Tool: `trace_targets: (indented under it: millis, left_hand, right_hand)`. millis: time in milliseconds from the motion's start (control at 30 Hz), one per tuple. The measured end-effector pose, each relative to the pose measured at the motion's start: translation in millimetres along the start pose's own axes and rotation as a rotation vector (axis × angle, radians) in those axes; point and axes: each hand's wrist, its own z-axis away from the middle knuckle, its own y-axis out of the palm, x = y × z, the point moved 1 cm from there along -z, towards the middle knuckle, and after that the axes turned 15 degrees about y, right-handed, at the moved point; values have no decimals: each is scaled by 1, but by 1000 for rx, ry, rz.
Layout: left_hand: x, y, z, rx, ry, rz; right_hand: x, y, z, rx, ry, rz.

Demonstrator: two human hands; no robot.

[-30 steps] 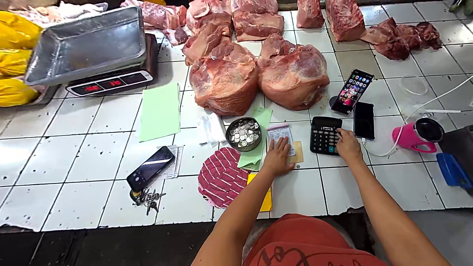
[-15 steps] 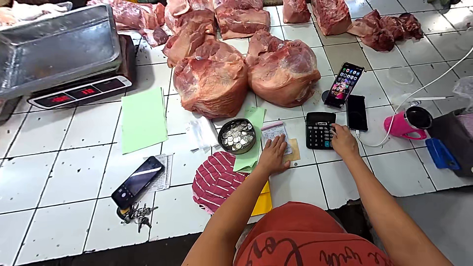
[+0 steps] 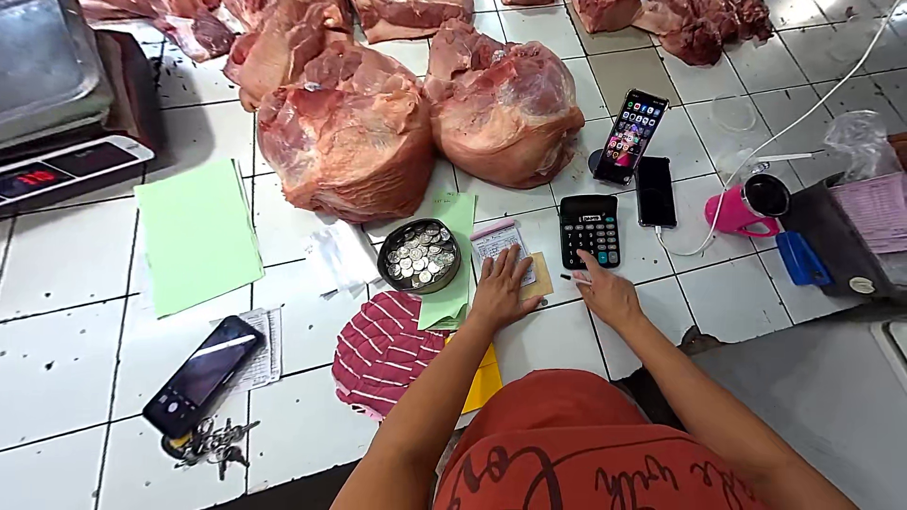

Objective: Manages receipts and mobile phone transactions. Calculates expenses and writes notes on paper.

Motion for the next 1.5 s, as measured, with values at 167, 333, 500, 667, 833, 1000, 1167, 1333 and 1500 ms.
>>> trace_targets:
  millis: [167, 333, 500, 667, 833, 1000, 1167, 1333, 1500]
  left_hand:
    - [2, 2, 1, -26, 10, -42]
    - [1, -1, 0, -16, 1, -19]
    - [1, 0, 1, -11, -5, -31]
    - [2, 0, 0, -21, 5, -38]
    - [1, 0, 0, -34, 9, -50]
    - [1, 1, 1, -33, 6, -61]
    - [1, -1, 0, 6, -17, -46]
    - [2, 0, 2, -28, -6, -31]
    - [3, 5, 2, -62, 6, -45]
  right_hand:
    - [3, 4, -11, -104, -85, -21]
    - [3, 0, -18, -28, -9, -13]
    - [-5, -18, -40, -60, 125, -19]
    - [2, -18, -33, -50, 92, -3]
    - [16, -16, -29, 31, 94, 39]
    - [28, -17, -40, 62, 88, 63]
    - [1, -14, -24, -37, 55, -25]
    - [-36, -1, -6, -72, 83, 2]
    - [-29, -28, -4, -315, -22, -134]
